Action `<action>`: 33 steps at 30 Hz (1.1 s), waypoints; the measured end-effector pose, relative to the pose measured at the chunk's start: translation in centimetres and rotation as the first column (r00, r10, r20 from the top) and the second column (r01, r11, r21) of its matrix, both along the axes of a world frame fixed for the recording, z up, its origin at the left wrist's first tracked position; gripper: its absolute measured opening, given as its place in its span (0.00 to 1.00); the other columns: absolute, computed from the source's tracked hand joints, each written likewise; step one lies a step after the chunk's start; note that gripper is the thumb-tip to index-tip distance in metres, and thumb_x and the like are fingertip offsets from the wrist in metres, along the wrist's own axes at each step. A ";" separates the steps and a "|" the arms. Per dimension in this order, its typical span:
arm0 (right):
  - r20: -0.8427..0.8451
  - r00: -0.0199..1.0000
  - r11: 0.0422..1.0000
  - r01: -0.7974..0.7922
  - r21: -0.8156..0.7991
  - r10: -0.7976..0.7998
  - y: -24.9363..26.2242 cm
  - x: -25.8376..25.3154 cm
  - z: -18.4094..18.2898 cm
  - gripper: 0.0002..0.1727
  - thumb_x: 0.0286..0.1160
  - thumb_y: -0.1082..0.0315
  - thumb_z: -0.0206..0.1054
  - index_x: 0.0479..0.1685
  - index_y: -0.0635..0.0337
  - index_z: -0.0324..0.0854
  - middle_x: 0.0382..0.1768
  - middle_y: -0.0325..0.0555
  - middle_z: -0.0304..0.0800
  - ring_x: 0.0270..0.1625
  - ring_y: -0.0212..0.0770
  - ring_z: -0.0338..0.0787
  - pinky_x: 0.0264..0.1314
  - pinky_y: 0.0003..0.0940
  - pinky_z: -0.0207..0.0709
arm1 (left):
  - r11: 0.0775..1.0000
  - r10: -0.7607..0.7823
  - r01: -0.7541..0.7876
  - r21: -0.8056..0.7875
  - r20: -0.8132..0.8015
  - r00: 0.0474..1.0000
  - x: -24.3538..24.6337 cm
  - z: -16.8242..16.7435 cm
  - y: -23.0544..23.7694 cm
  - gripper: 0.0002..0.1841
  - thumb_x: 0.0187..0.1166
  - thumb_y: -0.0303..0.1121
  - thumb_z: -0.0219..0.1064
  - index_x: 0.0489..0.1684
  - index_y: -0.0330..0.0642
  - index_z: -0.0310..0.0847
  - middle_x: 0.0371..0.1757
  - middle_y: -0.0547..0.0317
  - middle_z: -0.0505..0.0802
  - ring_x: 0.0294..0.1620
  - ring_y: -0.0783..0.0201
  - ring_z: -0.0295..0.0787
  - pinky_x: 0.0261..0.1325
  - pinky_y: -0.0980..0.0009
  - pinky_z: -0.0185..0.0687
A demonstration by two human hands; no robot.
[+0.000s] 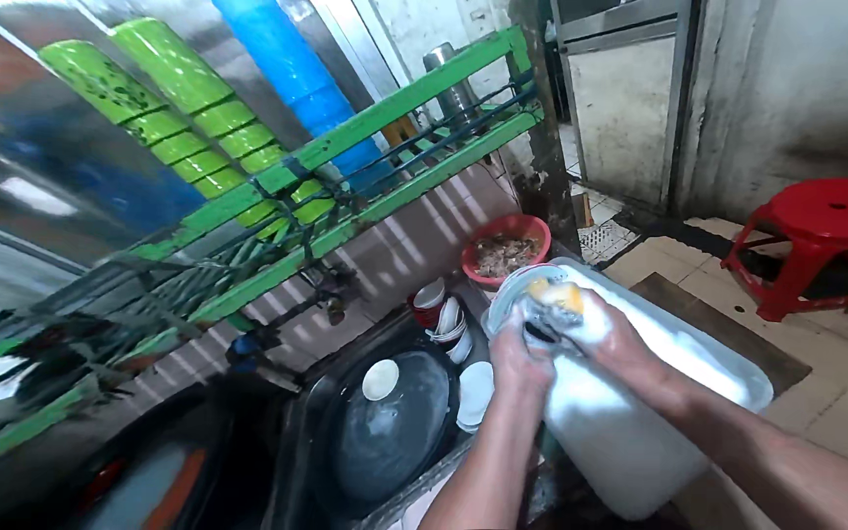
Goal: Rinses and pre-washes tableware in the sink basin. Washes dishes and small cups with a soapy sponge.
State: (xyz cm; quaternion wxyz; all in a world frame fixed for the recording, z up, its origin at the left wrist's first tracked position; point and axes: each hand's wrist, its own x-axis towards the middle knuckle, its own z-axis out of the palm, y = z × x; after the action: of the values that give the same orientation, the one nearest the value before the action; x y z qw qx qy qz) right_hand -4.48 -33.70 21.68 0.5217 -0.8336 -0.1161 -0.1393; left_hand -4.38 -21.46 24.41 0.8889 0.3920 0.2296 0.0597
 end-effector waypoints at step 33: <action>0.494 0.869 0.986 0.043 -0.164 0.044 0.7 -0.3 -0.9 0.21 0.66 0.57 0.76 0.57 0.57 0.90 0.62 0.54 0.90 0.69 0.56 0.85 0.75 0.56 0.76 | 0.994 0.016 -0.030 -0.104 -0.129 0.992 -0.8 1.0 -1.4 0.15 0.90 0.44 0.50 0.49 0.43 0.76 0.38 0.52 0.87 0.36 0.57 0.87 0.36 0.57 0.85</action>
State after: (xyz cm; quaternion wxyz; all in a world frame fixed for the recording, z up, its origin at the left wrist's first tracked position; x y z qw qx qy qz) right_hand -4.76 -33.02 20.76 0.4018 -0.8112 -0.2578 -0.3378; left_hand -5.21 -22.82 25.46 0.8911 0.3447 0.2935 0.0325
